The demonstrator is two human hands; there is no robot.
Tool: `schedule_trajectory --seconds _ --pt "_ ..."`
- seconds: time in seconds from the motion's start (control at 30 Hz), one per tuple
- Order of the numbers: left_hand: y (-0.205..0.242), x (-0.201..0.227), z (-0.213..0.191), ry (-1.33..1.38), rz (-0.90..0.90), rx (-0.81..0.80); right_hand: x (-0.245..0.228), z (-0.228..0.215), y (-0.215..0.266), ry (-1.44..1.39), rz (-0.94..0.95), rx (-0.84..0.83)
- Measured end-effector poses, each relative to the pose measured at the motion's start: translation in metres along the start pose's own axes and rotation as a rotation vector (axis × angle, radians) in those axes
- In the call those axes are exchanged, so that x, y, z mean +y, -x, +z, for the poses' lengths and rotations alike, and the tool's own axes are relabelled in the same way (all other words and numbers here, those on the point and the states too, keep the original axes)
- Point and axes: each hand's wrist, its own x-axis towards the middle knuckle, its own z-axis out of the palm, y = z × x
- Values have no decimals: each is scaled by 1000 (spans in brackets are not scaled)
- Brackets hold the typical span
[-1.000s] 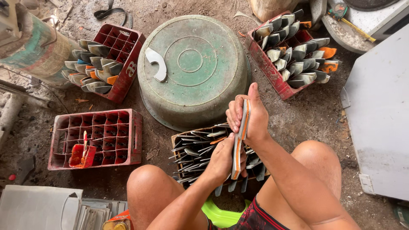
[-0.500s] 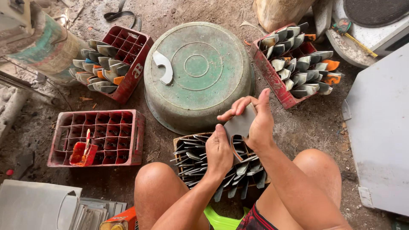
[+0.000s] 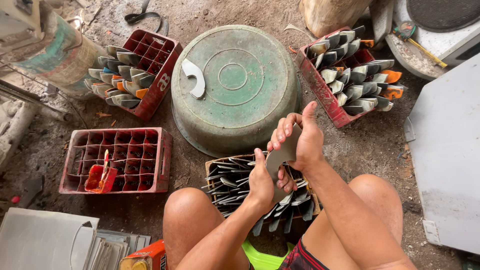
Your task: The person applies a red substance to curved metal parts using a brush, then places them into a crate. They also handle and inspect several metal parts, comparing them and placing them on a green basin.
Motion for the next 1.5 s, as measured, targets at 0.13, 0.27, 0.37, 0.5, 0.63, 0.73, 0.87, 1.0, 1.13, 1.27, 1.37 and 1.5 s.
schedule_trajectory --seconds 0.13,0.27,0.37,0.5,0.63,0.73,0.87,1.0,1.13,1.27,1.37,1.5 --pt "0 2 1 -45 31 37 -1 7 0 96 -3 36" --pt "4 14 9 -95 -2 169 -7 17 -2 171 -38 119" --pt "-3 24 7 -307 51 324 -7 25 -1 158 -70 223" --pt "-14 23 -3 -551 149 376 -2 27 5 -45 6 -18" --pt "-18 14 -15 -517 -118 337 -6 2 -5 -22 110 -329" --pt "-17 2 -16 -530 -304 216 7 -16 -14 181 -127 -208" --pt "-14 -10 -22 -397 -416 232 29 -29 -18 297 -56 -30" --pt "-9 -15 -27 -242 -468 317 40 -14 -20 448 4 27" --pt "-9 1 -26 -222 -302 187 18 -1 -26 120 98 -138" --pt "-11 40 -30 -51 -59 148 -31 -15 -18 -208 89 -363" --pt "-1 61 -33 2 70 165 -64 -29 -12 -229 71 -454" --pt "5 64 -37 -102 259 176 -76 -46 -8 -200 56 -406"
